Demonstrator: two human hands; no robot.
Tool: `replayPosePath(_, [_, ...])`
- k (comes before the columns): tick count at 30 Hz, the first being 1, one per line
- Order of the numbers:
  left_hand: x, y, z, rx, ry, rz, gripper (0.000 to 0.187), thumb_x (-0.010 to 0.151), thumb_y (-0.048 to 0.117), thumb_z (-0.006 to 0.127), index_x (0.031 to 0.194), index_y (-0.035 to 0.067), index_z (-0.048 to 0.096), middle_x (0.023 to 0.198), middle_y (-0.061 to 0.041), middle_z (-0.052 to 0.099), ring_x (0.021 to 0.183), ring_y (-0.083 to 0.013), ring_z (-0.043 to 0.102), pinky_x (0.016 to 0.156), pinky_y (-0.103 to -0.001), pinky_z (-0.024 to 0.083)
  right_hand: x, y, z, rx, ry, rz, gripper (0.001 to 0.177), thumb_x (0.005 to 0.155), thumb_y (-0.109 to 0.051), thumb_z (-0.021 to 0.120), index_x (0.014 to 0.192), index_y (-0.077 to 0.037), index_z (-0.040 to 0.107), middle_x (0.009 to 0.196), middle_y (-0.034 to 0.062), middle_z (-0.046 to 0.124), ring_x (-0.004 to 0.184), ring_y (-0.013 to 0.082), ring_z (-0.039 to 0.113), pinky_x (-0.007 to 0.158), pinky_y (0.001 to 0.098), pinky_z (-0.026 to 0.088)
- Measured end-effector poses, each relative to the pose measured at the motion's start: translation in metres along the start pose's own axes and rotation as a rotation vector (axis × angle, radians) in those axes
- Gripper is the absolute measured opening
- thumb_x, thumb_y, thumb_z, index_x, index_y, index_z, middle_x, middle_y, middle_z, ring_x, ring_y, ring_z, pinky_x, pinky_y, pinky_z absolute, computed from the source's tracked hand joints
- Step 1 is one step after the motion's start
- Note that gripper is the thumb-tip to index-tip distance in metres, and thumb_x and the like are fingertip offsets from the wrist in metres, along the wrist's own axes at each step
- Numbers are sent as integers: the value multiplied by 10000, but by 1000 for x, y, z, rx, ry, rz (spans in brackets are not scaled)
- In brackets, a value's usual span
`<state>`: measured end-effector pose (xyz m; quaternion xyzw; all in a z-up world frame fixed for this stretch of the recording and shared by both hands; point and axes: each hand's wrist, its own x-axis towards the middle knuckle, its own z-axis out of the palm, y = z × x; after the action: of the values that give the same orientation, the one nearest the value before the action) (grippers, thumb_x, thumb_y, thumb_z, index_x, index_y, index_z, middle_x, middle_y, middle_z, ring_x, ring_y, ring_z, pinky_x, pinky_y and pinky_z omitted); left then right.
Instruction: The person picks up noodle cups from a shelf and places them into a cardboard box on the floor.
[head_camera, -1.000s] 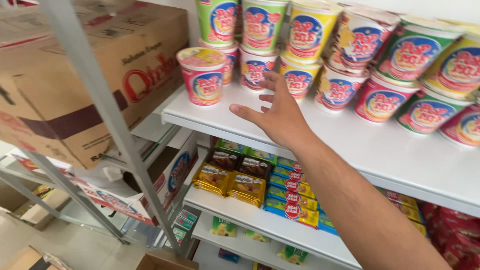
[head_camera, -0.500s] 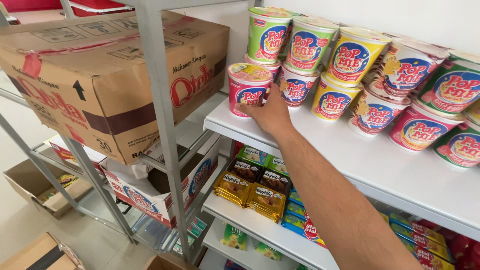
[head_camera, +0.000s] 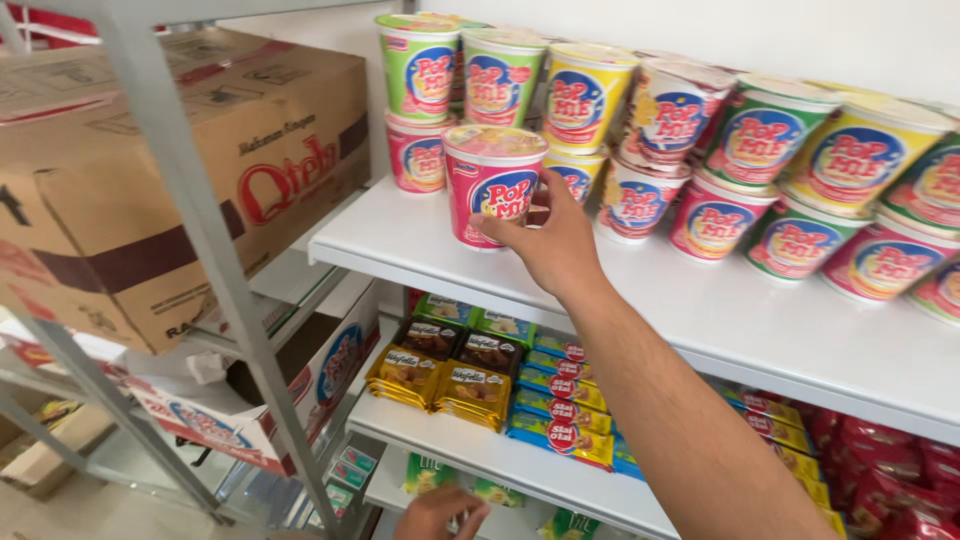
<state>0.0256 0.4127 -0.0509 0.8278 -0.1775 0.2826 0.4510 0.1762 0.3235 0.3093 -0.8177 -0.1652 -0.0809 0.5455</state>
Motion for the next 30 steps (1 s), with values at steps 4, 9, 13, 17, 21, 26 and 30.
replayPosePath(4, [155, 103, -30, -37, 202, 377, 211, 882, 202, 534, 785, 56, 652, 675, -73, 637, 599, -155, 611, 533, -284, 543, -21, 10, -57, 17, 120, 57, 830, 525, -371, 739, 1288, -172, 478, 1080, -6, 630, 880, 112, 593, 743, 276, 503])
replayPosePath(9, [247, 182, -25, -176, 400, 416, 224, 856, 167, 578, 1047, 52, 567, 1062, -158, 556, 994, -319, 577, 818, -391, 521, -42, 40, -121, 6, 237, -10, 855, 564, -325, 794, 1301, -61, 449, 1077, 112, 614, 950, 227, 595, 808, 343, 493])
replayPosePath(13, [299, 223, -4, -449, 184, 47, 624, 896, 313, 545, 1357, -27, 298, 1338, -347, 342, 1234, -517, 391, 994, -556, 399, -58, 56, -159, 44, 283, -65, 913, 600, -262, 852, 1347, 13, 404, 1127, 229, 582, 1063, 341, 595, 878, 426, 499])
replayPosePath(17, [324, 250, 22, -543, 18, -57, 765, 890, 474, 473, 1412, -17, 205, 1314, -315, 418, 1236, -467, 440, 1020, -546, 383, -64, 62, -180, 3, 329, -52, 914, 605, -297, 847, 1356, -11, 411, 1129, 213, 590, 1062, 330, 597, 875, 404, 502])
replayPosePath(21, [339, 245, 45, -556, 1, -29, 687, 917, 519, 370, 1428, 78, 242, 1349, -260, 438, 1277, -422, 407, 1065, -531, 330, -68, 61, -192, -45, 354, -47, 913, 650, -386, 807, 1368, -8, 388, 1170, 225, 573, 1094, 344, 579, 899, 418, 490])
replayPosePath(26, [341, 259, 46, -544, 5, -132, 698, 896, 611, 218, 1423, 160, 297, 1324, -186, 489, 1262, -345, 455, 1059, -484, 354, -56, 63, -190, 66, 368, -122, 630, 875, -464, 538, 1325, -35, 434, 1238, 213, 542, 1187, 375, 511, 966, 491, 433])
replayPosePath(30, [341, 264, 45, -546, -24, -201, 712, 881, 643, 160, 1430, 212, 298, 1321, -149, 498, 1266, -308, 457, 1058, -466, 357, -62, 30, -172, 222, 413, -105, 713, 913, -565, 233, 1414, -66, 325, 1439, 221, 322, 1357, 368, 268, 1098, 466, 243])
